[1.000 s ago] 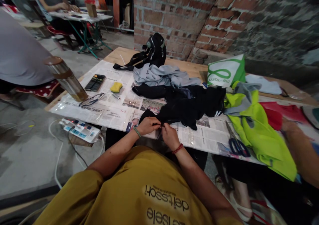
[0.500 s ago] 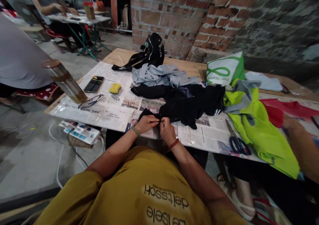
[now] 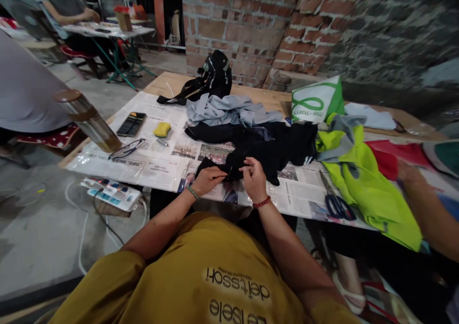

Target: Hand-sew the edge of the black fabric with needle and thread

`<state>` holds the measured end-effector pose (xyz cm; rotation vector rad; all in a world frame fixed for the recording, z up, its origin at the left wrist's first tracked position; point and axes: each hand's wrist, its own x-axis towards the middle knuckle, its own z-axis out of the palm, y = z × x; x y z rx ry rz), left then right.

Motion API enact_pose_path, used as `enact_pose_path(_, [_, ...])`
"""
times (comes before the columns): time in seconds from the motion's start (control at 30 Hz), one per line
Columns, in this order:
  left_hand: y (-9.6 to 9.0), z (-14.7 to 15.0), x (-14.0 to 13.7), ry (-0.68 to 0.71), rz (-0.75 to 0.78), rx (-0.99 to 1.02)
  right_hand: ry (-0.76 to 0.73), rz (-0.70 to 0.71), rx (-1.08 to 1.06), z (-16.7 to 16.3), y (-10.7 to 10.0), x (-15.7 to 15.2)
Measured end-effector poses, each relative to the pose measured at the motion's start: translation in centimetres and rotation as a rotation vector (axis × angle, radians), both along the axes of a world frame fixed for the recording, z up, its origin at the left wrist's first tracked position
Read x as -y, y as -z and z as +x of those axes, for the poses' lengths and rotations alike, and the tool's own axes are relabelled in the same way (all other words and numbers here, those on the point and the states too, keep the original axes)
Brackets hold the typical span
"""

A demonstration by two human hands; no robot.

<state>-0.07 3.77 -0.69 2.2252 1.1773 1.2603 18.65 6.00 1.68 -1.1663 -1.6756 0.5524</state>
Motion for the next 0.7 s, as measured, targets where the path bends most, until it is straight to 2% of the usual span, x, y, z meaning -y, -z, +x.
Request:
enact_pose_path(0.1, [0.2, 0.1, 0.0, -0.009, 0.017, -0.032, -0.003, -0.176, -0.01, -0.3, 1.2, -0.2])
enact_pose_path(0.17, [0.3, 0.1, 0.0, -0.01, 0.014, -0.053, 0.007, -0.229, -0.004, -0.1, 1.9, 0.3])
enact_pose_path(0.33, [0.5, 0.1, 0.0, -0.026, -0.023, -0.08, 0.032, -0.24, 0.049, 0.7, 2.4, 1.7])
enact_pose_path(0.5, [0.5, 0.2, 0.0, -0.035, -0.055, -0.117, -0.093, -0.261, 0.123, 0.4, 2.2, 2.1])
enact_pose_path(0.7, [0.2, 0.4, 0.2, -0.03, -0.081, -0.127, -0.084, -0.383, -0.001, -0.3, 1.7, 1.9])
